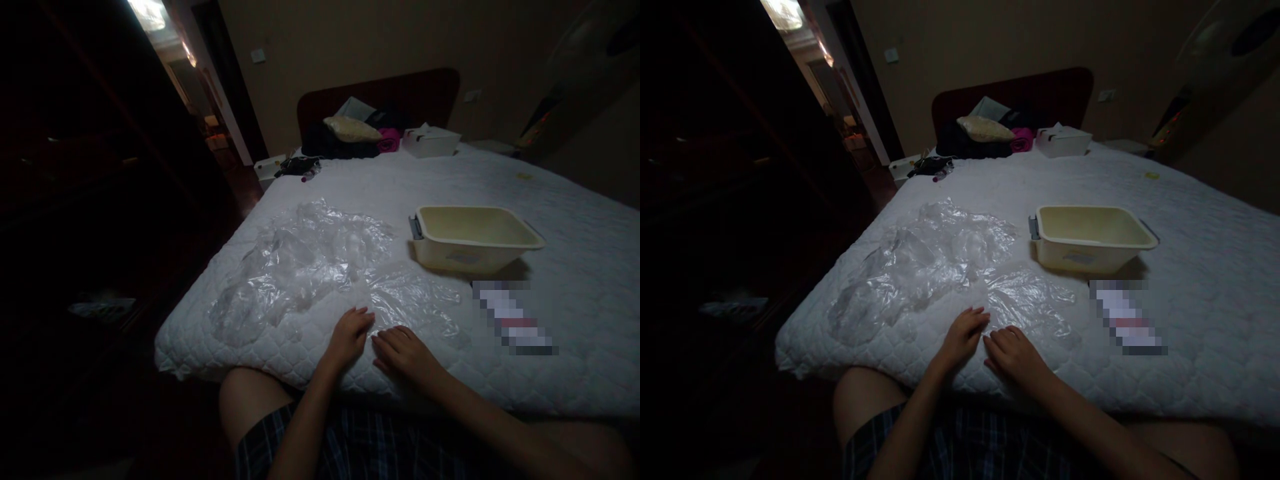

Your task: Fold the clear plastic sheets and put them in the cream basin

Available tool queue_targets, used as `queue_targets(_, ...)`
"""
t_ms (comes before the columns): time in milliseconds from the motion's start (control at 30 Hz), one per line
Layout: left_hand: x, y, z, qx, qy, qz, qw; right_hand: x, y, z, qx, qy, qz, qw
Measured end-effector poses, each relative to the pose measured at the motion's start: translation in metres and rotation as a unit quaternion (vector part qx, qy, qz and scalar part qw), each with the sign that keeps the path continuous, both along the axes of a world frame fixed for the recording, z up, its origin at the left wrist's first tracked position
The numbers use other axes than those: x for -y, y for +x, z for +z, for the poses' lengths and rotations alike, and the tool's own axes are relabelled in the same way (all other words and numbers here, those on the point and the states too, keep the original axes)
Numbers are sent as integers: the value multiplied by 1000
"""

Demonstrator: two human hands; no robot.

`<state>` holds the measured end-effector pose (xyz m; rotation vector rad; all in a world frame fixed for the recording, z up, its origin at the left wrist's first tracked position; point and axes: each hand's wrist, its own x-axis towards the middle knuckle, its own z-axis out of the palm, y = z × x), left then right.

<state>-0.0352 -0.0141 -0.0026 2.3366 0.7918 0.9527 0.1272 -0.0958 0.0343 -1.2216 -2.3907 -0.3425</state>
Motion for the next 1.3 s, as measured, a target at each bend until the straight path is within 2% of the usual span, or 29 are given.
queue_targets(200, -1, -1, 0, 8, -11, 0, 1000, -1, -9, -2, 42, 54, 10, 998)
queue_targets(333, -1, -1, 1, 2, -16, -1, 1000, 0, -10, 0, 38, 51, 7, 998)
queue_targets(633, 0, -1, 2, 1, -9, -9, 1000, -6, 1, 11, -69, -3, -9, 998)
queue_targets(833, 0, 0, 0, -5, -12, 0, 1000, -12, 9, 3, -138, -28, -8, 990)
queue_targets(933, -1, 0, -1, 0, -17, 2, 1000, -14, 11, 1, -231, -72, -45, 969)
queue_targets(1067, -1, 0, 1, 0, -32, 7, 999, -19, 13, 4, -365, -130, -140, 911)
queue_targets(1167, -1, 1, 4, -4, -36, 11, 999, -21, 17, 6, -425, -153, -187, 872)
queue_targets(1300, 0, 2, 6, -9, -31, 11, 999, -24, 22, 6, -442, -152, -214, 858)
